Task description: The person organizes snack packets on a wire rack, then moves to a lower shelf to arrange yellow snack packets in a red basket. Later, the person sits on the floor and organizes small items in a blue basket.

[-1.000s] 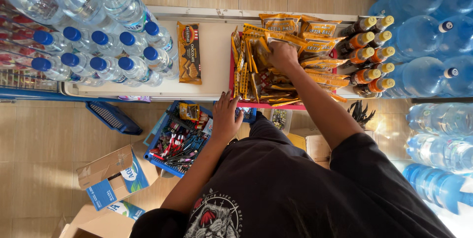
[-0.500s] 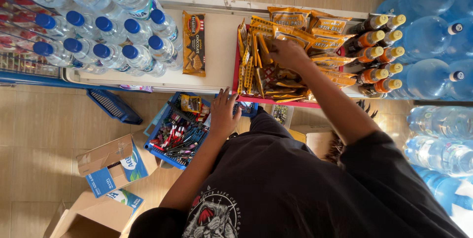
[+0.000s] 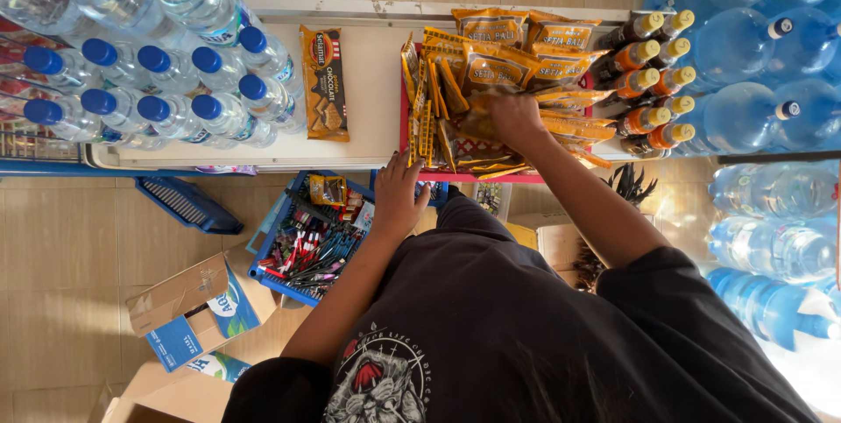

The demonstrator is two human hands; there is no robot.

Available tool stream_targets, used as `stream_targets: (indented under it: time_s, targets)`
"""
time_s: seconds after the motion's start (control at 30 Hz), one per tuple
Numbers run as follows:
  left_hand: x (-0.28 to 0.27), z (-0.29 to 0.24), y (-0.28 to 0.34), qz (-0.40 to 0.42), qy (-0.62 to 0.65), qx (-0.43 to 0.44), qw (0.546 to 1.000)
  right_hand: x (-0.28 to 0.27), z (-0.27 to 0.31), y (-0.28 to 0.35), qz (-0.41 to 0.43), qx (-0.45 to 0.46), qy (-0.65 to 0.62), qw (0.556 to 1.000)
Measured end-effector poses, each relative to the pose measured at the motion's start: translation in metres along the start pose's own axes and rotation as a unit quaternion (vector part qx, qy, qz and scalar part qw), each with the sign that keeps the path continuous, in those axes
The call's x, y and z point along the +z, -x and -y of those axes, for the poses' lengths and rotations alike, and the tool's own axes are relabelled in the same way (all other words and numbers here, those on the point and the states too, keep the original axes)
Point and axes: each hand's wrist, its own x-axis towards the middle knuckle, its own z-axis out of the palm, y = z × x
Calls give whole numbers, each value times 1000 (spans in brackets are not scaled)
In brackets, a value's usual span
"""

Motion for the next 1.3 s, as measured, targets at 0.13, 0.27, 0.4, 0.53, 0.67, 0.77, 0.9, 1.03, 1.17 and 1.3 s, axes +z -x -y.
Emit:
stream_targets:
  time_s: [0.13,0.27,0.4,0.53,0.67,0.77,0.9,1.03,1.17,1.3]
  targets:
    - [-1,0,-1,6,7,-4,1000,-4,-2,-5,-172,17,149,974]
    - [-5,4,1,9,5,-19,1000,3,2,-20,-23,45,79,996]
    - [-8,7,2,23,13,-30,999,8,-11,-30,68,57,-32,996]
    - [-7,9,3,16,10,-28,999,6,-15,-32,-4,27,-138,990]
    - [-4,8,0,14,13,-17,1000,-5,8,-27,-6,5,34,999]
    - [-3,8,-1,15,11,-13,1000,-25,25,-19,-35,58,79,995]
    - [-4,7,-3,13,14,-15,1000,-45,26,29,-107,-57,-88,989]
    - [-5,6,-5,14,22,-9,1000,-29,31,70,47,-162,-8,986]
    - [-6,3,-10,25,11,-4,1000,-3,25,64,44,-85,41,995]
    - [-5,-4,-11,43,9,-10,999,13,14,37,-25,17,44,999]
